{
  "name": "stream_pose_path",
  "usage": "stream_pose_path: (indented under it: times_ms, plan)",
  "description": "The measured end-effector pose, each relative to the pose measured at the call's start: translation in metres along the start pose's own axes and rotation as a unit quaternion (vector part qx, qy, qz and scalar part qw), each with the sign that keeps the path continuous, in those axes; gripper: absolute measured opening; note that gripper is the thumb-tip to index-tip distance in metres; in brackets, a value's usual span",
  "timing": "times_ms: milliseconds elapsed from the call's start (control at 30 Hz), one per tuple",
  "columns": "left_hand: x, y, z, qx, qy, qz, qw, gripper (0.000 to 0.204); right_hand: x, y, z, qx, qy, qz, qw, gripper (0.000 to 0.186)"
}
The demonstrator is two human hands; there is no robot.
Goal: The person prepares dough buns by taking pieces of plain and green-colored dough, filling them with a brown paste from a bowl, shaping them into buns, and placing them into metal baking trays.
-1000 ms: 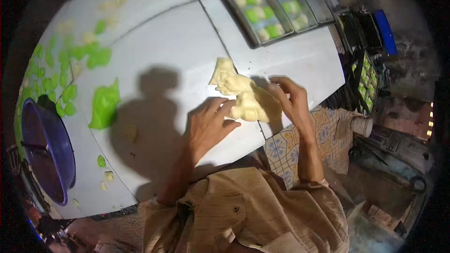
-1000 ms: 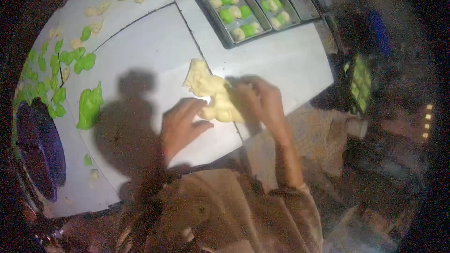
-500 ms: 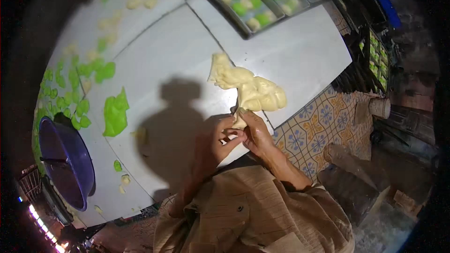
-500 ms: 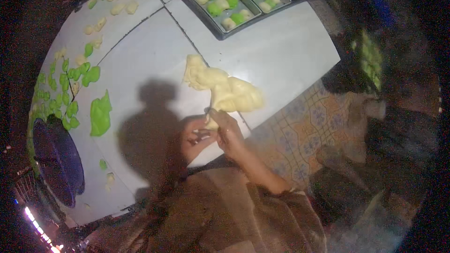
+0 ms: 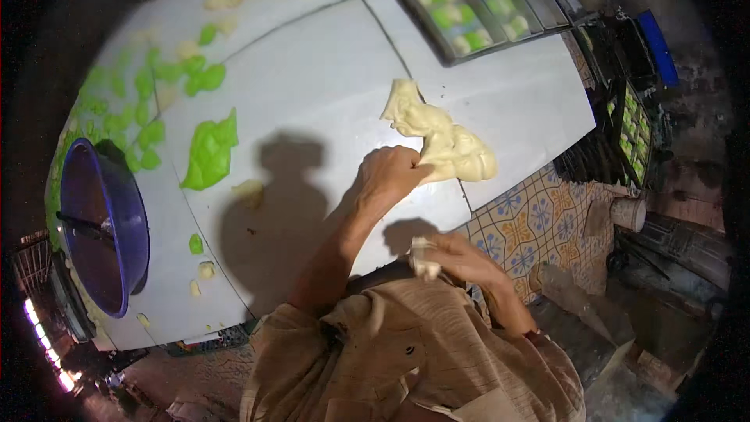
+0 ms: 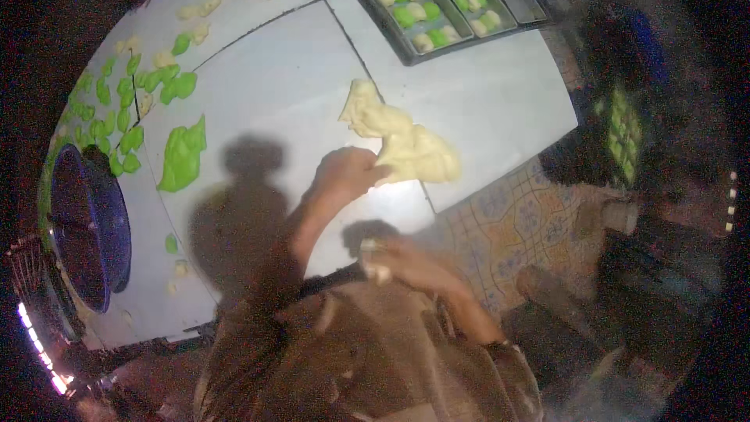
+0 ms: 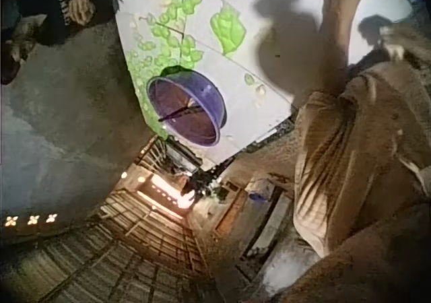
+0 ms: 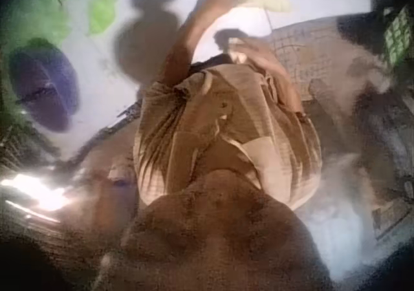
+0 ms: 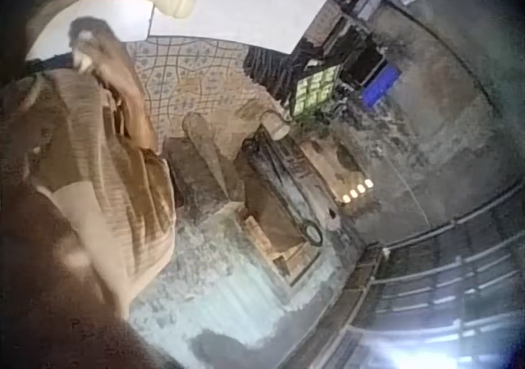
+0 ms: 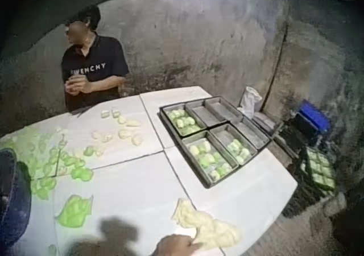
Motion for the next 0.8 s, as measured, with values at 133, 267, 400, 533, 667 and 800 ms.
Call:
stream_pose_path:
  times_ms: [133,267,400,533,667,800]
  plan:
    - [-0.022,-0.008,0.031,0.042,0.074,0.118,0.989,0.036,0.014,-0.014,0.001,-0.087,0.008,0.072,0.994,0.039]
    - [-0.046,-0.037,0.09,-0.047,0.027,0.504,0.862,0.039,0.004,-0.063,-0.024,-0.133,0.139,-0.06,0.98,0.049]
    - [-0.049,-0.067,0.142,-0.032,0.093,0.593,0.799,0.03,0.049,-0.103,-0.062,-0.233,0.135,-0.028,0.963,0.061]
    - [-0.094,-0.107,0.196,-0.025,0.263,0.529,0.806,0.023,0.109,-0.135,-0.095,-0.195,0.021,0.078,0.977,0.064]
    - [-0.118,-0.135,0.247,-0.012,0.359,0.453,0.816,0.03,0.148,-0.139,-0.127,-0.142,-0.04,0.106,0.983,0.05]
    - [-0.145,-0.148,0.295,-0.079,0.357,0.417,0.832,0.071,0.189,-0.164,-0.137,-0.156,-0.025,0.091,0.983,0.029]
Point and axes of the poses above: each hand's wrist, its own z-axis away from the middle knuckle, its own x-axis out of the palm, y = z × x, the point moved 9 cm from there along -z, towards the middle knuckle, and after that the axes turned 3 degrees about -y, right-handed, at the moved point
